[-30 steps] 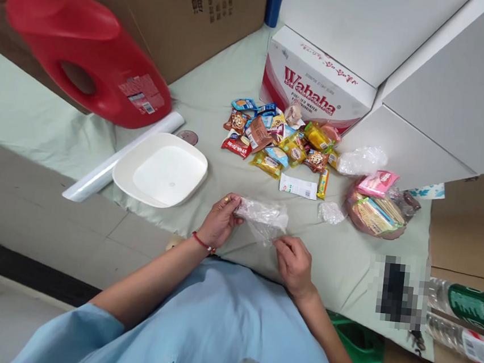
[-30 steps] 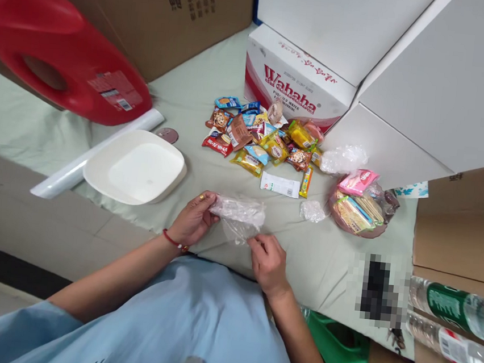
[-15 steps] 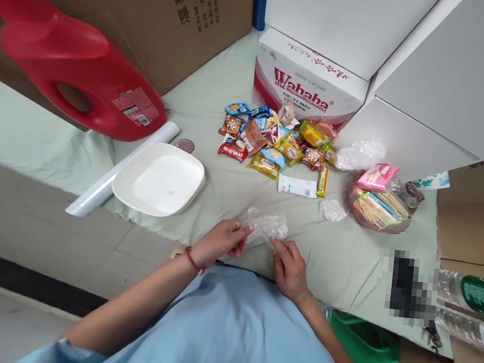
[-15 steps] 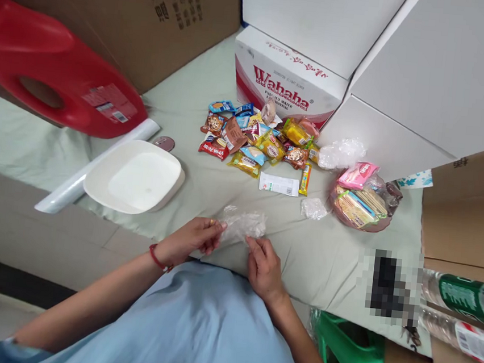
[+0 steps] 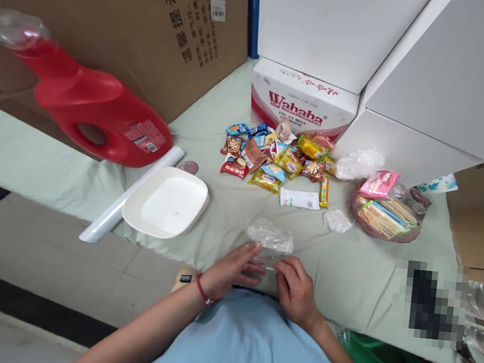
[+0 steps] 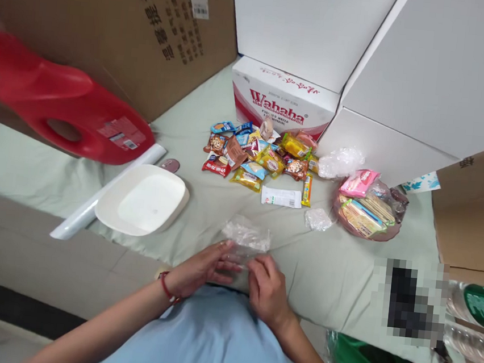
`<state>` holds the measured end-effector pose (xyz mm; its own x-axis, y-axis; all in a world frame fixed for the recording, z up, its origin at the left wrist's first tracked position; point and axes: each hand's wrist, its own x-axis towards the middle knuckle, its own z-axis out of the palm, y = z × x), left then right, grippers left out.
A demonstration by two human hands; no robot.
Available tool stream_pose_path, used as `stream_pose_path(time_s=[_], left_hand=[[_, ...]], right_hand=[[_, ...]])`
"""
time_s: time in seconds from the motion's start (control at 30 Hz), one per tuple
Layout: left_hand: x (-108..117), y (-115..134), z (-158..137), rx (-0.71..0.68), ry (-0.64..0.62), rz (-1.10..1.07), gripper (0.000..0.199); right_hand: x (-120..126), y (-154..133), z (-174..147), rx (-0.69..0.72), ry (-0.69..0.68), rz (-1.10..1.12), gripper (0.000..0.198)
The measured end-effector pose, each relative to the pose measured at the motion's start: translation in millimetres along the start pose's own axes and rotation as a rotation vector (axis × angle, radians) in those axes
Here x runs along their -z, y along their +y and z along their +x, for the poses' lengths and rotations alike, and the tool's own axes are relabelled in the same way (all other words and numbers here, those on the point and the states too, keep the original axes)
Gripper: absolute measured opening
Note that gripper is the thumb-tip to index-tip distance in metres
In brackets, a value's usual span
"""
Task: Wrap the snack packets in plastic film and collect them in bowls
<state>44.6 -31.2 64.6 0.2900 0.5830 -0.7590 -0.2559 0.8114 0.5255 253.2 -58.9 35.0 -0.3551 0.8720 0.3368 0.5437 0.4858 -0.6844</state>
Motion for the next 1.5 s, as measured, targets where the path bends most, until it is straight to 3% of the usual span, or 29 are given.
stream_pose_path(time_s=[0.13,0.23,0.3,0.43,0.53,0.67,0.77,0.9,1.0,1.1,1.2,1.27,1.33,1.43,1.5], left_hand=[[-13.0,5.0,23.0,-0.130,0.036,-0.186,0.050],[-14.1,4.6,36.0,-0.223,0.078,-0.239,0.039],[-11.5,3.2,40.8,-0.272,0.101,-0.216,0.031],[-7.5,2.0,42.7,-0.372,0.172,-0.140,0.025],[-10.2,2.7,38.7,-0.451,0.173,-0.138,0.024],[-15.3,3.9,30.7,-0.499,0.180,-0.176,0.029],[-13.5,5.3,28.5,-0.515,0.220,-0.226,0.033],[-3.3,8.7,35.1,-0.575,0.344,-0.098,0.047],[4.6,13.0,43.5,-0.580,0.389,0.005,0.040],[9.1,18.0,49.7,-0.553,0.394,-0.019,0.028],[11.2,21.6,52.0,-0.555,0.369,-0.105,0.033],[12.2,22.8,52.0,-0.552,0.342,-0.135,0.039],[13.0,23.0,51.3,-0.552,0.331,-0.127,0.043],[12.8,21.5,49.0,-0.583,0.328,-0.073,0.048],[11.2,19.4,46.5,-0.636,0.321,-0.023,0.050]], right_hand=[[1.3,-8.4,4.0,0.158,-0.130,-0.008,0.031],[16.1,-13.1,7.8,0.103,-0.239,0.184,0.023],[30.2,-10.1,12.1,-0.079,-0.205,0.314,0.018],[46.0,13.6,25.8,-0.624,0.163,0.444,0.030],[37.9,29.8,39.2,-0.790,0.179,0.567,0.045],[14.3,28.7,56.4,-0.685,-0.009,0.668,0.062],[5.1,23.2,64.6,-0.657,-0.046,0.691,0.053],[14.4,25.5,64.1,-0.708,0.102,0.632,0.037],[28.6,29.5,52.2,-0.684,0.212,0.551,0.034],[38.1,31.7,31.5,-0.650,0.262,0.450,0.032],[40.6,34.7,8.2,-0.673,0.277,0.391,0.034],[43.0,38.9,-5.1,-0.714,0.216,0.365,0.037],[50.8,44.7,-14.0,-0.712,0.040,0.312,0.039],[73.6,52.4,-14.9,-0.602,-0.220,0.125,0.040],[88.0,53.3,-5.6,-0.513,-0.229,-0.021,0.051]])
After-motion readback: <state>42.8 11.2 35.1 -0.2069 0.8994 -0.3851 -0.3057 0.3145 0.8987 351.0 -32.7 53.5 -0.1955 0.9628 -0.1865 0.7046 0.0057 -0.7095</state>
